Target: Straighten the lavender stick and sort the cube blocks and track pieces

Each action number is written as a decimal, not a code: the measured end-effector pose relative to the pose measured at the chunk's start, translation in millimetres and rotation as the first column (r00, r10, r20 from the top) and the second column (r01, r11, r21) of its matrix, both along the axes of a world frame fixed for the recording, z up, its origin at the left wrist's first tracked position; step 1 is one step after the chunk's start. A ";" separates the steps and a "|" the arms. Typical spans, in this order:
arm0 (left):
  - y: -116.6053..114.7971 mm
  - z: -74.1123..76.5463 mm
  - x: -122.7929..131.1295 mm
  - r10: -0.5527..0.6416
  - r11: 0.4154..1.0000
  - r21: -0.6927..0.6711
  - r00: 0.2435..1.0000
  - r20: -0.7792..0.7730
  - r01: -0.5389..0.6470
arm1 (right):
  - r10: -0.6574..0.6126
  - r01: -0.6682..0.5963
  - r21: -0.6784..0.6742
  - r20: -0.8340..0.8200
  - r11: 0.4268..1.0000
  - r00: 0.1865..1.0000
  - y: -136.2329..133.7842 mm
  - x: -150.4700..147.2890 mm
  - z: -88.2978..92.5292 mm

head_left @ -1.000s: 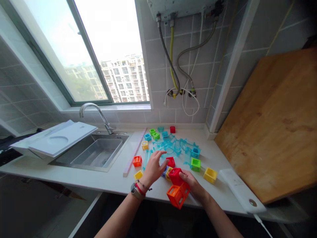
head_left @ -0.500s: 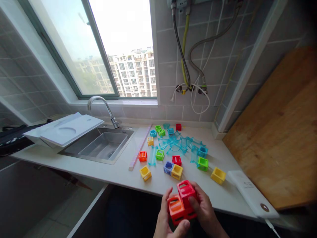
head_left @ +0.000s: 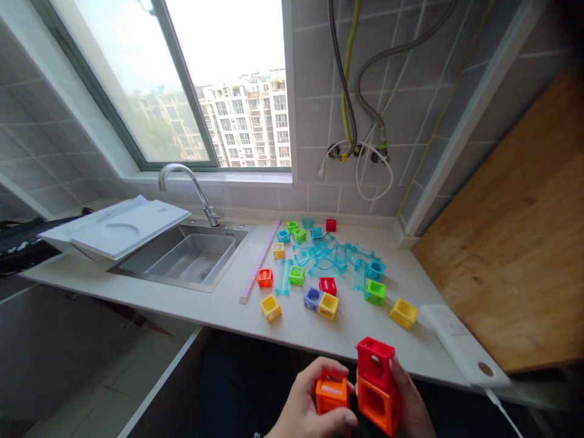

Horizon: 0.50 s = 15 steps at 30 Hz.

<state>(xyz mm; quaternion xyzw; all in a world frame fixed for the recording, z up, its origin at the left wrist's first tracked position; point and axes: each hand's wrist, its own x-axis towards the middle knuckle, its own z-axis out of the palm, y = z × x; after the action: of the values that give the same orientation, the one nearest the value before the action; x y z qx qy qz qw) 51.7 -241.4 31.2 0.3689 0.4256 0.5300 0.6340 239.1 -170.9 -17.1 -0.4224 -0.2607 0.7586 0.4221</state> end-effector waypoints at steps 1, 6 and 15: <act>-1.1 1.1 -2.2 0.036 0.999 0.008 0.998 -0.055 -0.035 | 0.005 -0.005 -0.001 -0.007 1.000 1.000 -3.0 -2.1 2.0; -5.6 6.5 -13.2 0.112 0.993 0.007 0.967 -0.230 -0.114 | 0.021 -0.041 0.205 0.100 0.978 0.995 -13.0 -14.3 18.6; -16.0 -2.4 -1.4 -0.012 1.000 -0.023 0.965 -0.261 0.006 | 0.108 -0.267 0.471 0.339 0.841 0.935 -33.7 -25.8 20.9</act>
<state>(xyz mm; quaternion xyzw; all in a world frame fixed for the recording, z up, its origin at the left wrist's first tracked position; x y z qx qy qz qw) 50.3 -257.4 28.8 0.4307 0.5094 0.4692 0.5787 213.3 -204.6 3.7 -0.3774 -0.5532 0.6276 0.3971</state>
